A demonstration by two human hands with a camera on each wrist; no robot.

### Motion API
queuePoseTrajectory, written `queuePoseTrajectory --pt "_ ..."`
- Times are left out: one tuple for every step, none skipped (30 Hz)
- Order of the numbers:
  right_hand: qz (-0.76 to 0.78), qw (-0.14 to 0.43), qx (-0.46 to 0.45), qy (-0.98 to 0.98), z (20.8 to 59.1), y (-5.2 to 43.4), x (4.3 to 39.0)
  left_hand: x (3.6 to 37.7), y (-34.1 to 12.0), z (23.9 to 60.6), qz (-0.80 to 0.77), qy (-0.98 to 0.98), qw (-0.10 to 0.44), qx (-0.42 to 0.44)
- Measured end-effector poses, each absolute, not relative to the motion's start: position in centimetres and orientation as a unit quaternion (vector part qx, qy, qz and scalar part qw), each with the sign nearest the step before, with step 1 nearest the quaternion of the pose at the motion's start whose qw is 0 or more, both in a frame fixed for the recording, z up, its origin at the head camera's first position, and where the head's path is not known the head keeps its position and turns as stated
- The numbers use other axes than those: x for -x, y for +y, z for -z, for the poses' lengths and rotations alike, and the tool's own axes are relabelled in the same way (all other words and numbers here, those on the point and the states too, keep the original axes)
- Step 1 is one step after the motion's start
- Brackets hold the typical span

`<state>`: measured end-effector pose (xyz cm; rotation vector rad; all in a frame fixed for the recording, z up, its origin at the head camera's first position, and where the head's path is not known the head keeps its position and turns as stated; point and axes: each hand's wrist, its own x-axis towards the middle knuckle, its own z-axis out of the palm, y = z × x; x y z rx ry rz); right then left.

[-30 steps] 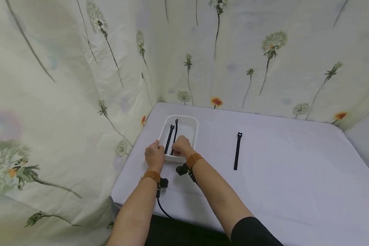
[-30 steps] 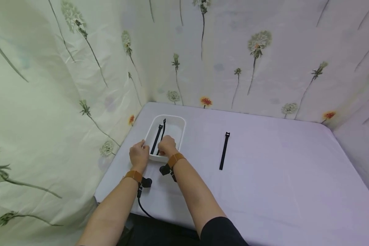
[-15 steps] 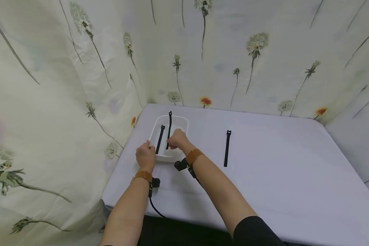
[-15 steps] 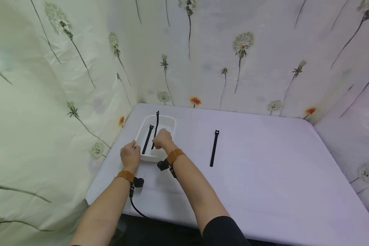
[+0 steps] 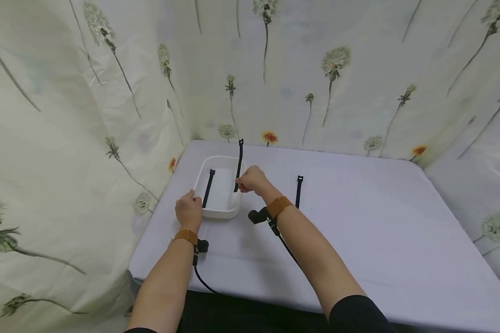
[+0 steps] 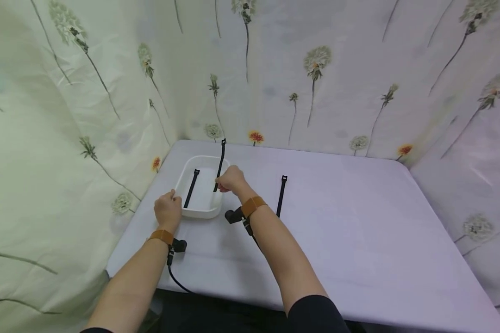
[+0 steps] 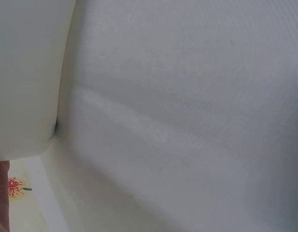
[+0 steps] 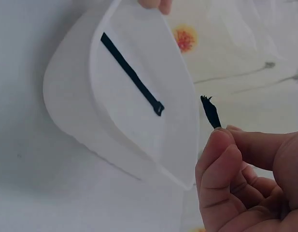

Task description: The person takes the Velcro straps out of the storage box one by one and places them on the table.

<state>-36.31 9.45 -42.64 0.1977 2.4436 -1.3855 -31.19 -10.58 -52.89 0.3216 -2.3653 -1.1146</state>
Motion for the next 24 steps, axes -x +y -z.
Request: queuePoseTrajectory --pt "0.489 0.16 -0.072 0.855 42.6 9.9 36.2 31.2 -10.7 53.0 0.408 -0.87 0.25 -0.119" --pt "0.49 0.159 -0.073 0.854 42.6 10.4 36.2 31.2 -10.8 53.0 0.408 -0.871 0.247 -0.12" --pt "0.493 0.157 -0.072 0.853 42.6 10.9 36.2 31.1 -10.8 53.0 0.408 -0.872 0.244 -0.121" --pt "0.495 0.156 -0.072 0.852 42.5 11.5 36.1 31.1 -10.9 52.9 0.407 -0.872 0.242 -0.121" --pt "0.496 0.154 -0.072 0.851 42.5 12.0 36.1 31.1 -10.9 52.8 0.407 -0.873 0.239 -0.123" --pt "0.497 0.152 -0.072 0.851 42.5 12.5 36.0 31.2 -10.9 52.7 0.406 -0.875 0.234 -0.125" --pt "0.497 0.15 -0.071 0.852 42.4 13.1 35.9 31.2 -10.9 52.6 0.405 -0.876 0.23 -0.126" --pt "0.497 0.149 -0.07 0.852 42.4 13.6 35.9 31.3 -10.8 52.5 0.405 -0.877 0.226 -0.128" --pt "0.497 0.147 -0.069 0.852 42.3 14.2 35.8 31.3 -10.8 52.4 0.407 -0.876 0.223 -0.13" --pt "0.496 0.146 -0.07 0.853 42.3 14.7 35.7 31.4 -10.7 52.3 0.407 -0.876 0.223 -0.13" --pt "0.494 0.145 -0.07 0.854 42.3 15.2 35.6 31.4 -10.7 52.3 0.408 -0.876 0.221 -0.132" --pt "0.494 0.146 -0.07 0.854 42.3 15.7 35.5 31.4 -10.7 52.2 0.409 -0.875 0.222 -0.133" --pt "0.493 0.147 -0.071 0.854 42.3 16.2 35.5 31.4 -10.6 52.2 0.412 -0.874 0.222 -0.132" --pt "0.493 0.149 -0.073 0.854 42.4 16.8 35.4 31.4 -10.6 52.1 0.412 -0.873 0.223 -0.132" --pt "0.493 0.15 -0.075 0.854 42.4 17.3 35.3 31.3 -10.6 52.1 0.412 -0.873 0.225 -0.131" --pt "0.493 0.152 -0.079 0.853 42.4 17.8 35.3 31.3 -10.6 52.1 0.411 -0.873 0.227 -0.132" --pt "0.492 0.155 -0.082 0.853 42.5 18.3 35.2 31.2 -10.6 52.2 0.412 -0.872 0.226 -0.135" --pt "0.492 0.158 -0.085 0.852 42.5 18.8 35.1 31.2 -10.6 52.2 0.414 -0.871 0.226 -0.138" --pt "0.491 0.161 -0.088 0.852 42.6 19.4 34.9 31.1 -10.6 52.2 0.414 -0.871 0.225 -0.14" --pt "0.492 0.162 -0.09 0.851 42.7 20.0 34.7 31.1 -10.5 52.2 0.414 -0.871 0.223 -0.142" --pt "0.491 0.163 -0.093 0.851 42.8 20.6 34.5 31.1 -10.5 52.2 0.416 -0.87 0.222 -0.143" --pt "0.487 0.163 -0.093 0.853 43.0 21.2 34.3 31.0 -10.4 52.2 0.418 -0.87 0.22 -0.143" --pt "0.486 0.163 -0.093 0.854 43.1 21.8 34.0 31.0 -10.4 52.2 0.42 -0.869 0.219 -0.142" --pt "0.488 0.163 -0.097 0.852 43.3 22.4 33.8 31.0 -10.4 52.2 0.421 -0.869 0.22 -0.139"
